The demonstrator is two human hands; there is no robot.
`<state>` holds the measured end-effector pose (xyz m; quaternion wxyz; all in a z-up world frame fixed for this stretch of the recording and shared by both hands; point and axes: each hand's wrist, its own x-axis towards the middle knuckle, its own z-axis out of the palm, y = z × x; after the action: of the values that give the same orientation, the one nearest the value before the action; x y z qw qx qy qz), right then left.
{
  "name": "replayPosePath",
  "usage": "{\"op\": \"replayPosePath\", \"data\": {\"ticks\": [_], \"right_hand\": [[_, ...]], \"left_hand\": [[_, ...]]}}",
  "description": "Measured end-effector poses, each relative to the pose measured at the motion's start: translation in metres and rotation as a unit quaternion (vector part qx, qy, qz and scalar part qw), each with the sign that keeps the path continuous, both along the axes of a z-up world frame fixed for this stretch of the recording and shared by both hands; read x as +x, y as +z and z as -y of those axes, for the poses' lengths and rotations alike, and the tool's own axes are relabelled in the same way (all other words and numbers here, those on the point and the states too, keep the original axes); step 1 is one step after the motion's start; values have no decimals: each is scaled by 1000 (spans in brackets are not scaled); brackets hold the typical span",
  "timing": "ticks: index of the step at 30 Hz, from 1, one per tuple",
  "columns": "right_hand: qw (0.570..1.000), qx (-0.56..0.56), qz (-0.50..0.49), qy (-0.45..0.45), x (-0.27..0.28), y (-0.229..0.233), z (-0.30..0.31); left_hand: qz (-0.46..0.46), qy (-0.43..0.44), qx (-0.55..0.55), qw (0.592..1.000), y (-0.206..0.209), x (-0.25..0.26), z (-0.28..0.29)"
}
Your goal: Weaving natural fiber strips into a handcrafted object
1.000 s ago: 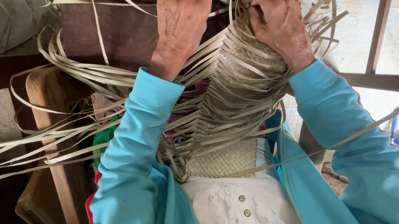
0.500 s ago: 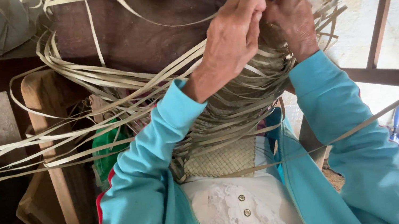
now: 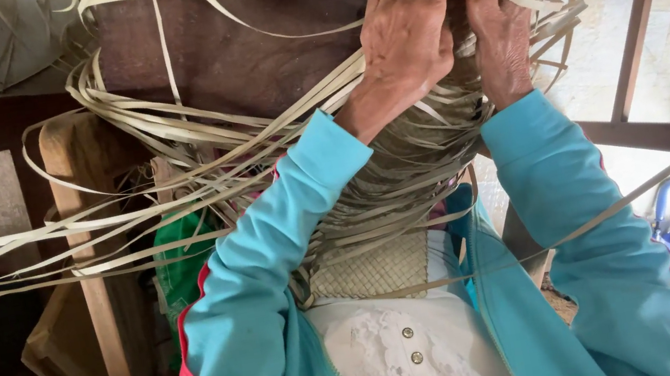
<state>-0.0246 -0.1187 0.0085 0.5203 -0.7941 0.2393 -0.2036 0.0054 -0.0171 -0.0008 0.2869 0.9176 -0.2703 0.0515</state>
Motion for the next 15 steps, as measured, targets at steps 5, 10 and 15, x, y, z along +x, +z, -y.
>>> {"op": "replayPosePath", "data": {"ticks": [5, 10, 15], "right_hand": [[998, -50, 13, 36, 1, -10, 5], [979, -184, -3, 82, 4, -19, 12], [882, -451, 124, 60, 13, -69, 43]], "left_hand": [[-46, -39, -15, 998, -4, 9, -10], [-72, -64, -23, 995, 8, 4, -34], [-71, -93, -153, 981, 18, -11, -80]]}}
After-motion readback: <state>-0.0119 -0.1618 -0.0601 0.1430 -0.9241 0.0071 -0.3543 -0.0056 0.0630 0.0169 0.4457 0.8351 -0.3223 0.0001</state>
